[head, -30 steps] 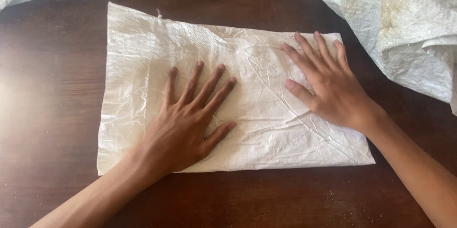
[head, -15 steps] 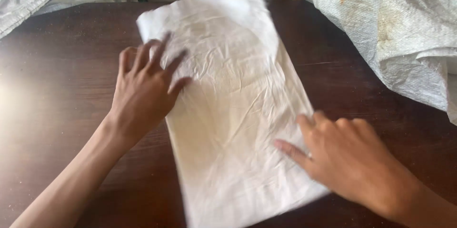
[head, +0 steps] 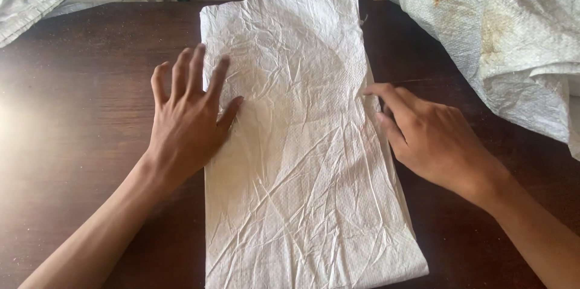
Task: Folding white plastic salt bags on a wooden table for storage or reuse.
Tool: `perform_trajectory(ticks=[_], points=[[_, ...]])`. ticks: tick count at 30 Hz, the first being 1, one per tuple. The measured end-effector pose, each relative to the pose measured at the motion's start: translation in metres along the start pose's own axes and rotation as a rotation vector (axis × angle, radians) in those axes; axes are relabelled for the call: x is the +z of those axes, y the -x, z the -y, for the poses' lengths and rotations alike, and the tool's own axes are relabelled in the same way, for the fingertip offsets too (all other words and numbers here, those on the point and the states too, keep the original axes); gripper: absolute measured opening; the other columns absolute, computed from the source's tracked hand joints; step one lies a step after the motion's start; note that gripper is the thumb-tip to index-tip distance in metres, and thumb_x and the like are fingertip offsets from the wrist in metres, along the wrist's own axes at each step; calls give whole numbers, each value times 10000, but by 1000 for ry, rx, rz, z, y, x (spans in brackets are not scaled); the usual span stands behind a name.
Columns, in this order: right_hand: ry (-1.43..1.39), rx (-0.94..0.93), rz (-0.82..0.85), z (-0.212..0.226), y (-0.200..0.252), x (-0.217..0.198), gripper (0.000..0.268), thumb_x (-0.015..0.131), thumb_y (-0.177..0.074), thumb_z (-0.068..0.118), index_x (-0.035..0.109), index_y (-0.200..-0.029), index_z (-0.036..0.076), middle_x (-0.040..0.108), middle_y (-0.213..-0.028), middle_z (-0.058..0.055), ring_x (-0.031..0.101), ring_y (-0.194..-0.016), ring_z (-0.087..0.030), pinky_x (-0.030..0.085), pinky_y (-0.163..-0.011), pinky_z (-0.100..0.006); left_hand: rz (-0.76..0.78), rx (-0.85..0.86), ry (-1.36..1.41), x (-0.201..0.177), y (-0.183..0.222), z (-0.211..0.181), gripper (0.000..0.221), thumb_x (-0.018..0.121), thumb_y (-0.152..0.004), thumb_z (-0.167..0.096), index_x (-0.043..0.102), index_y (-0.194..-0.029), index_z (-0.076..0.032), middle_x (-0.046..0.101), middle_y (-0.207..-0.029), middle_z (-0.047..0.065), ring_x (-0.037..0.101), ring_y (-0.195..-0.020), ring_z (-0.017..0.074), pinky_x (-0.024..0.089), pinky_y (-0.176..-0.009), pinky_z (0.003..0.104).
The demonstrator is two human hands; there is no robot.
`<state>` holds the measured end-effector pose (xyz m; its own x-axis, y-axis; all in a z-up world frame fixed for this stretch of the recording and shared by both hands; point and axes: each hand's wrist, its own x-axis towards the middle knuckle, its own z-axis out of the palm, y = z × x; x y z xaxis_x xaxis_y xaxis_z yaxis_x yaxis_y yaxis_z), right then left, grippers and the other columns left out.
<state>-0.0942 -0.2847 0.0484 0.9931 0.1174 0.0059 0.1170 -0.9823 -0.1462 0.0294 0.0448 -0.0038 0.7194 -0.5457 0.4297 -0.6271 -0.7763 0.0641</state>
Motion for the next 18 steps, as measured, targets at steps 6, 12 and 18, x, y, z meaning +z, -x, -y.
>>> perform_trajectory(ticks=[6,12,18], points=[[416,-339,-105,-11,-4,-4,706,590,-844,-85,555,-1477,228,546,-1325,-147,596,-1116,-266,524,-1003,-463,312,377,-136,-39,-6,-8,675,604,-881,-22,448,-1511,-208,409,-1585,79,427,-1425,253,276,-1216,513],[100,-565,-110,4,-4,-11,647,634,-760,-73,616,-1335,222,544,-1460,-39,493,-1365,-265,381,-1131,-536,567,337,283,-46,13,0,880,483,-790,132,386,-1585,-234,247,-1686,44,185,-1531,281,161,-1177,494],[-122,-581,-57,-9,-12,6,872,475,-553,-224,644,-1298,197,595,-1468,-2,439,-1459,-256,354,-1188,-518,664,403,532,-38,12,20,1114,416,-676,235,256,-1673,-236,87,-1701,34,15,-1588,278,58,-1185,530]])
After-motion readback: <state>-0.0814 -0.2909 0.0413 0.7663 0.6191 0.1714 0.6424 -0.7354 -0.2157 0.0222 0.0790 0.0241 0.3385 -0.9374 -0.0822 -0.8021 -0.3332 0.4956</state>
